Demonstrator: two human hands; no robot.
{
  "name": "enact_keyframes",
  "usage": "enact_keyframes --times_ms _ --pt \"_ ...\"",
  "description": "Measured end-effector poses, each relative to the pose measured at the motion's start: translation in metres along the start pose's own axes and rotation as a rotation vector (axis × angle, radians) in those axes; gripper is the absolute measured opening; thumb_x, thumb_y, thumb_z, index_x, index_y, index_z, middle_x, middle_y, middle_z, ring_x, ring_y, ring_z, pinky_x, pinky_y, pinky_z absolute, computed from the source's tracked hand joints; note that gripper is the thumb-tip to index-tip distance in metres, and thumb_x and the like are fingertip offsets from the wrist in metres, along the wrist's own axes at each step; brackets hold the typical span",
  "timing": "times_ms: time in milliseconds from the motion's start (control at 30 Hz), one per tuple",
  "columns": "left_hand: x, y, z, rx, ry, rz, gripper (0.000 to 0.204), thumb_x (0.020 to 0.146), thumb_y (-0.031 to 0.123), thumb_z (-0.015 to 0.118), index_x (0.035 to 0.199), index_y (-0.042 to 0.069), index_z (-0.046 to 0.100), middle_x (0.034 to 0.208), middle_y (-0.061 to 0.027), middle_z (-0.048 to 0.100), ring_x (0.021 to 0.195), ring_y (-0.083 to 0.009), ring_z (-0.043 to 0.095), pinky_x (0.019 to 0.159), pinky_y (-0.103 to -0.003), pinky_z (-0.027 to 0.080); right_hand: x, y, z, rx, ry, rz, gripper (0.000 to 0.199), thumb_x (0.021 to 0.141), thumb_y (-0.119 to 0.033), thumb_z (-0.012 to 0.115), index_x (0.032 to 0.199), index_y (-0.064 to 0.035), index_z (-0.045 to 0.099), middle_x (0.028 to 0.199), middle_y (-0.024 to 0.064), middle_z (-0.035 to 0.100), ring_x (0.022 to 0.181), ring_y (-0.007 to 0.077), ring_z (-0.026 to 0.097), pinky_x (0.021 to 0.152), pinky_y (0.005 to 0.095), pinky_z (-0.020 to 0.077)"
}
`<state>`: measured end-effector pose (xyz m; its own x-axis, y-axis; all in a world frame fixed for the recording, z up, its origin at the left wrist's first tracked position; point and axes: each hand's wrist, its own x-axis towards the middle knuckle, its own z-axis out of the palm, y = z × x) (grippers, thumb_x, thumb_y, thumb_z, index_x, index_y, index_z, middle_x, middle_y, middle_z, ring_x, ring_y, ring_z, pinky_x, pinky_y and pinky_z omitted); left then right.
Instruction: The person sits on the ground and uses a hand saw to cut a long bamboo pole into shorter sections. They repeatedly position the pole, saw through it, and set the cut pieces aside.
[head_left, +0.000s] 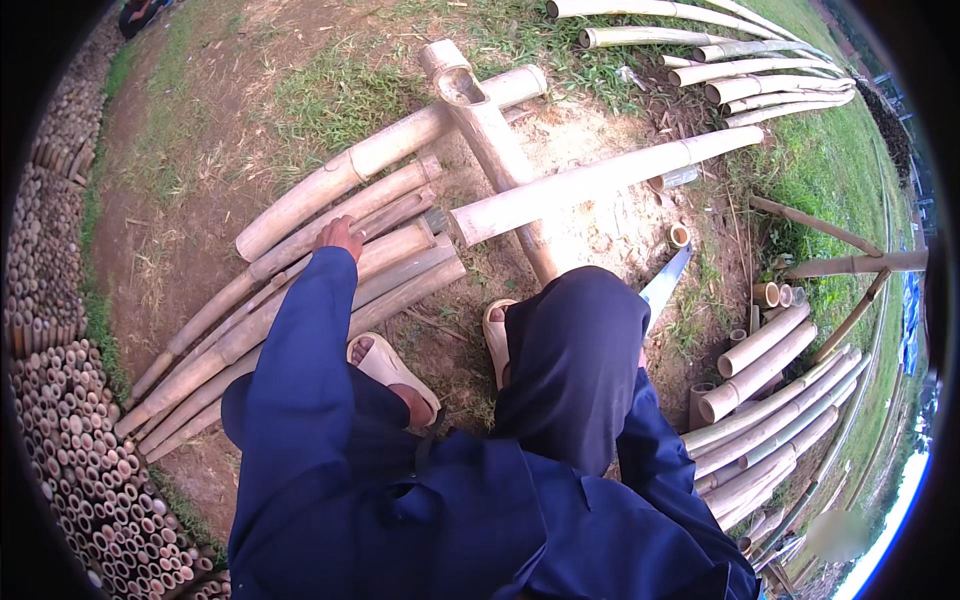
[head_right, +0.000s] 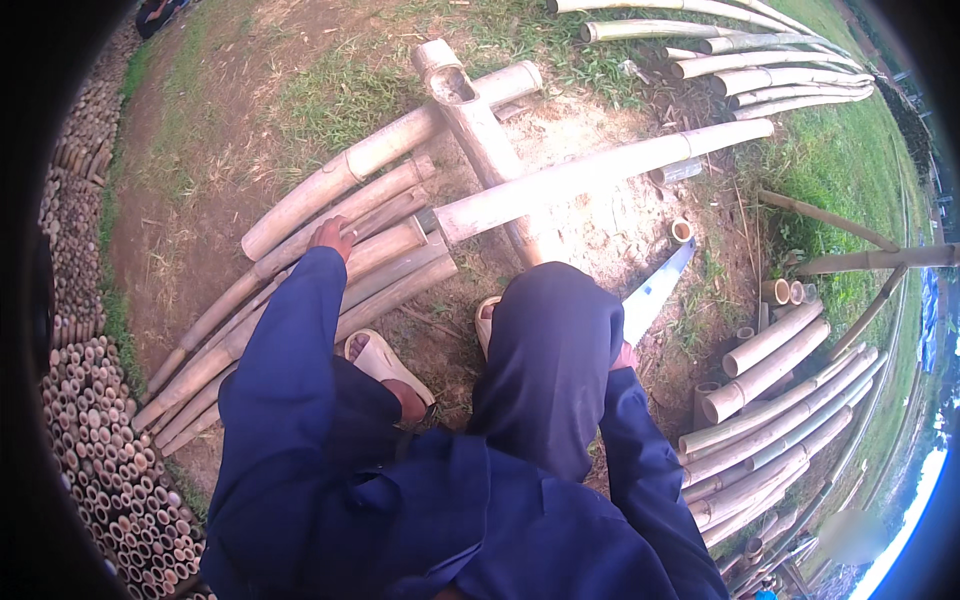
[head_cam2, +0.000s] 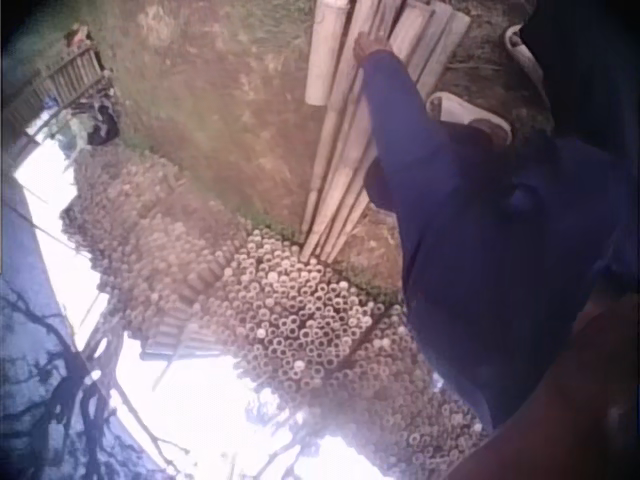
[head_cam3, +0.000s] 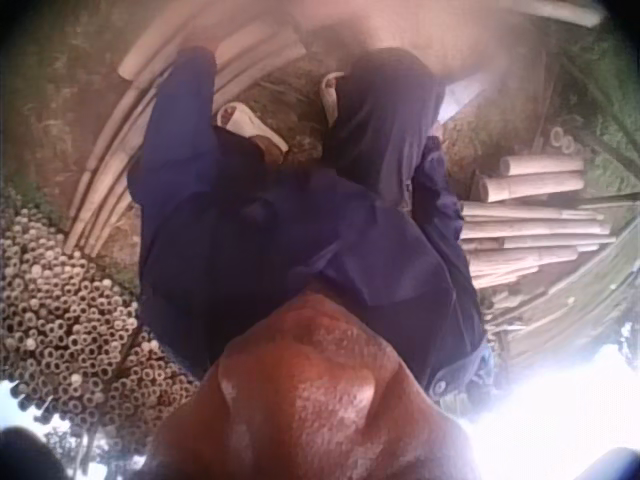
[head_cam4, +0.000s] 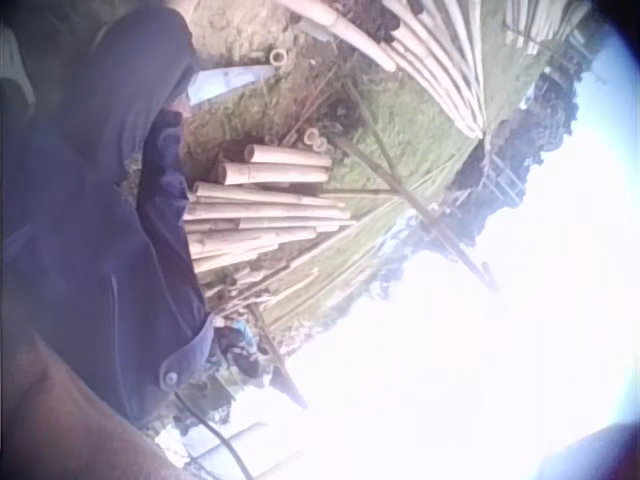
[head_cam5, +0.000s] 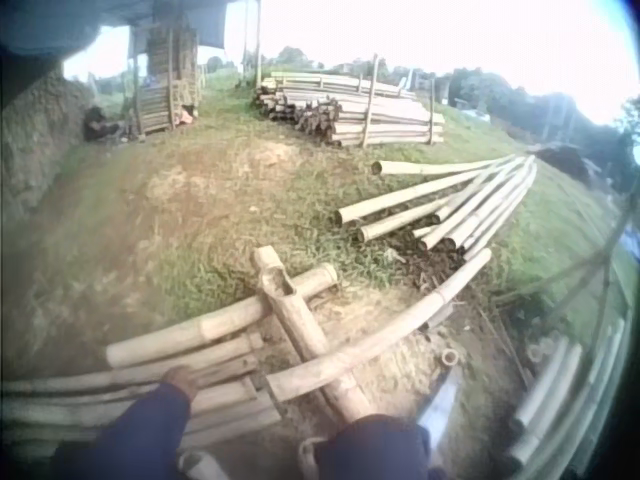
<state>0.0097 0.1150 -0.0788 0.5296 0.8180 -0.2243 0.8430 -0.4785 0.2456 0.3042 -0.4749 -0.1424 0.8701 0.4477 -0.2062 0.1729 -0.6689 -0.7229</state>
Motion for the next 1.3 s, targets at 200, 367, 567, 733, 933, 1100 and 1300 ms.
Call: enact_keyframes --times_ms 200,367,567,733,933,1100,1300 --pt "0.016 -0.022 0.025 0.129 -0.134 -0.069 0.049 0.09 0.041 0.077 0.13 0.014 0.069 0.132 -0.0129 0.07 0.125 -0.033 0.065 0.108 -0.047 0.05 0.094 -0.182 0.029 0.392 0.073 0.203 0.055 0.099 -0.039 0.073 0.127 0.0057 0.057 0.1 0.0212 0.072 0.081 0.0242 0.074 0.067 0.0361 0.0604" --pt "0.049 -0.004 -0.003 0.178 -0.382 0.002 0.048 0.083 0.047 0.082 0.118 0.013 0.076 0.128 -0.015 0.071 0.123 -0.0345 0.066 0.104 -0.048 0.051 0.107 -0.249 0.051 0.175 0.206 -0.176 0.054 0.1 -0.038 0.074 0.133 0.0004 0.053 0.098 0.0137 0.065 0.087 0.0217 0.068 0.08 0.0405 0.0581" --pt "0.035 -0.038 0.03 -0.032 -0.344 0.018 0.068 0.088 0.051 0.077 0.133 0.003 0.057 0.129 -0.0247 0.068 0.122 -0.0434 0.064 0.102 -0.055 0.049 0.096 -0.285 0.069 -0.009 0.175 -0.466 0.051 0.097 -0.026 0.077 0.138 -0.0038 0.056 0.106 0.0114 0.058 0.091 0.022 0.06 0.083 0.0415 0.0533" --pt "0.018 -0.028 0.014 0.097 0.177 0.185 0.046 0.093 0.041 0.074 0.123 0.01 0.059 0.109 -0.0154 0.07 0.104 -0.0368 0.07 0.088 -0.052 0.054 0.088 -0.281 0.053 0.053 0.249 -0.489 0.051 0.099 -0.025 0.077 0.143 -0.0099 0.054 0.108 0.0038 0.054 0.094 0.0157 0.056 0.084 0.035 0.049" --pt "0.025 -0.032 -0.085 0.176 0.646 0.418 0.03 0.093 0.038 0.073 0.112 0.017 0.062 0.103 -0.0085 0.067 0.091 -0.0304 0.071 0.077 -0.048 0.055 0.105 -0.273 0.043 0.054 0.349 -0.599 0.054 0.096 -0.021 0.08 0.143 -0.0088 0.056 0.104 0.0042 0.058 0.093 0.017 0.06 0.081 0.0366 0.0527" --pt "-0.023 -0.01 -0.173 0.245 0.495 0.396 0.024 0.101 0.037 0.064 0.12 0.023 0.058 0.094 -0.0054 0.066 0.076 -0.0286 0.071 0.068 -0.047 0.055 0.111 -0.286 0.032 0.129 0.329 -0.771 0.056 0.095 -0.016 0.08 0.144 -0.0038 0.054 0.113 0.0087 0.061 0.091 0.0174 0.061 0.08 0.0369 0.0529" --pt "-0.124 0.004 -0.207 0.277 0.764 0.611 0.036 0.092 0.015 0.066 0.127 0.024 0.058 0.079 -0.0047 0.06 0.066 -0.0246 0.069 0.057 -0.04 0.056 0.068 -0.439 -0.027 -0.056 0.49 -1.338 0.068 0.096 -0.033 0.078 0.15 -0.0019 0.05 0.143 0.0179 0.059 0.124 0.0285 0.059 0.106 0.0451 0.0451"
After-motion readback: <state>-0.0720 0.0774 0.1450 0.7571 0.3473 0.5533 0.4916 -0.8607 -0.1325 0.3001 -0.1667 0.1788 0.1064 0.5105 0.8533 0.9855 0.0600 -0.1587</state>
